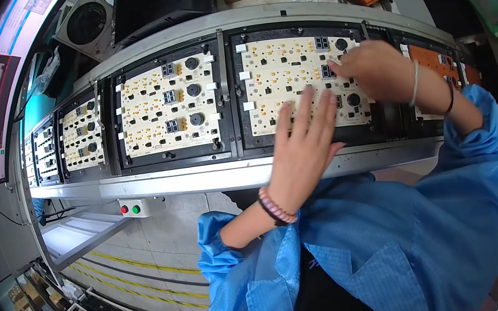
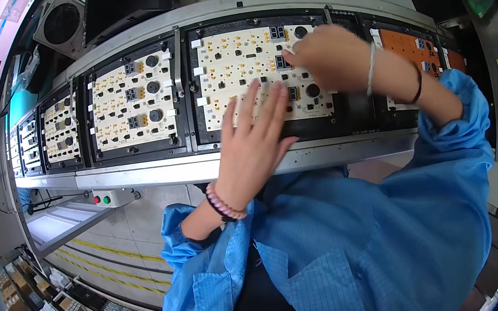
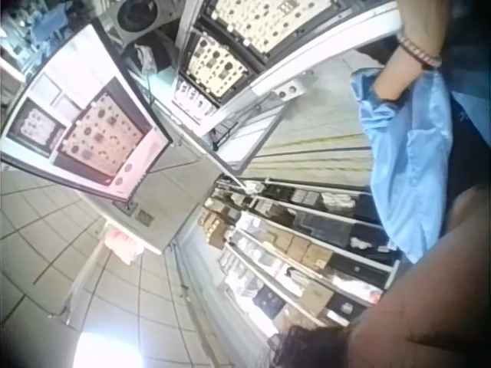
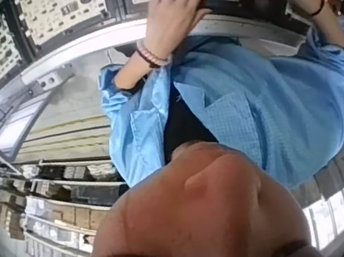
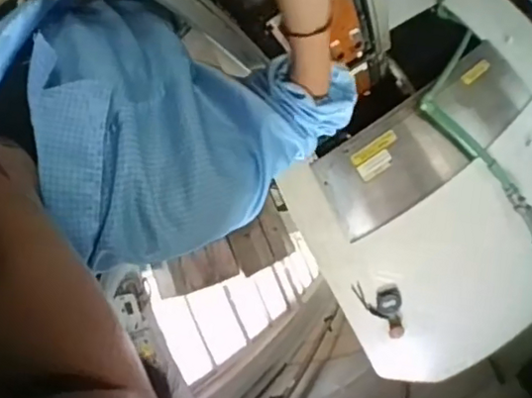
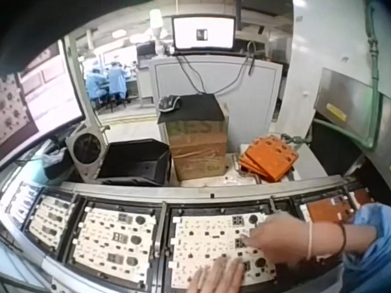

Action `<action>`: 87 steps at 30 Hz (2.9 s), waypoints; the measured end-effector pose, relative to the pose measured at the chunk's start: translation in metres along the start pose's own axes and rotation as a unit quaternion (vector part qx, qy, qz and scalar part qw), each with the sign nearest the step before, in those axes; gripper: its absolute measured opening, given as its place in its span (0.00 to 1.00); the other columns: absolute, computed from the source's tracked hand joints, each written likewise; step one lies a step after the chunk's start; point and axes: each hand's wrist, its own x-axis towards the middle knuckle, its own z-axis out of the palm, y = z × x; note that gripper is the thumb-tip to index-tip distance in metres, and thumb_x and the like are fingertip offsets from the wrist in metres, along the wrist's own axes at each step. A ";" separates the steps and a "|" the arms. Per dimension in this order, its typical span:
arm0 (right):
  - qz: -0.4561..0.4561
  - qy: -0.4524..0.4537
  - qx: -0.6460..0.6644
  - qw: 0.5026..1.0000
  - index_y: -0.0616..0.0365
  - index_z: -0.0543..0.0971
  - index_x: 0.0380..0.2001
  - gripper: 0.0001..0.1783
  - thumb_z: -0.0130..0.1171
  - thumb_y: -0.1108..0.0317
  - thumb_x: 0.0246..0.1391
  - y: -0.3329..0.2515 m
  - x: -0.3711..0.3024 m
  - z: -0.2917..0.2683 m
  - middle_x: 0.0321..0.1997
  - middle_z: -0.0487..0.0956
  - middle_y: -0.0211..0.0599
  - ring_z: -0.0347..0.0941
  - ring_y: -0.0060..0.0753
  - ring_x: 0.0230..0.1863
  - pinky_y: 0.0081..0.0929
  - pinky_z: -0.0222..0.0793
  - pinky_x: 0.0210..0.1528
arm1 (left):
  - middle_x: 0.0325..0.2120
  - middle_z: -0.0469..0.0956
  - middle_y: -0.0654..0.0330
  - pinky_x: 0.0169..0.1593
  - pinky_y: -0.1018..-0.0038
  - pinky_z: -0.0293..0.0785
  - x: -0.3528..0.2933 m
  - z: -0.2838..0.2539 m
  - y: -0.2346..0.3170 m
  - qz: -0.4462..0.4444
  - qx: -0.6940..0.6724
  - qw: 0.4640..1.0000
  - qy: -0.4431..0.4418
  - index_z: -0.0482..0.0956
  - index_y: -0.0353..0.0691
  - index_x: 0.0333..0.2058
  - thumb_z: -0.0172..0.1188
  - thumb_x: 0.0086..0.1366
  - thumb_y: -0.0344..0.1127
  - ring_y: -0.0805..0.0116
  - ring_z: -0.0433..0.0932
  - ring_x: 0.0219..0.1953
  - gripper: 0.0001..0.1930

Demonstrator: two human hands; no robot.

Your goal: The person inserts small electronic components onto circuit boards on a conveyor line by hand and places template covers over the assembled boards.

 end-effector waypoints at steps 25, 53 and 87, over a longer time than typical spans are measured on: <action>0.243 -0.097 -0.269 0.927 0.50 0.53 0.73 0.39 0.52 0.73 0.60 0.293 -0.037 0.086 0.70 0.64 0.44 0.60 0.42 0.71 0.42 0.59 0.66 | 0.61 0.70 0.54 0.66 0.54 0.57 -0.041 0.006 -0.024 0.014 -0.202 0.969 0.140 0.76 0.41 0.56 0.63 0.59 0.34 0.51 0.65 0.65 0.24; 0.121 0.211 0.274 0.930 0.55 0.68 0.58 0.18 0.42 0.58 0.73 0.109 -0.005 -0.042 0.38 0.74 0.29 0.73 0.22 0.42 0.27 0.70 0.49 | 0.60 0.69 0.46 0.65 0.55 0.59 -0.046 0.008 -0.033 -0.079 -0.156 0.967 0.188 0.67 0.32 0.61 0.60 0.60 0.28 0.49 0.67 0.62 0.29; 0.172 0.184 -0.018 0.967 0.59 0.72 0.55 0.20 0.47 0.71 0.59 0.029 0.029 0.061 0.50 0.72 0.40 0.69 0.42 0.53 0.33 0.62 0.58 | 0.65 0.69 0.60 0.69 0.48 0.47 -0.047 -0.010 -0.034 -0.126 0.033 0.991 0.030 0.69 0.41 0.65 0.63 0.64 0.47 0.53 0.65 0.65 0.33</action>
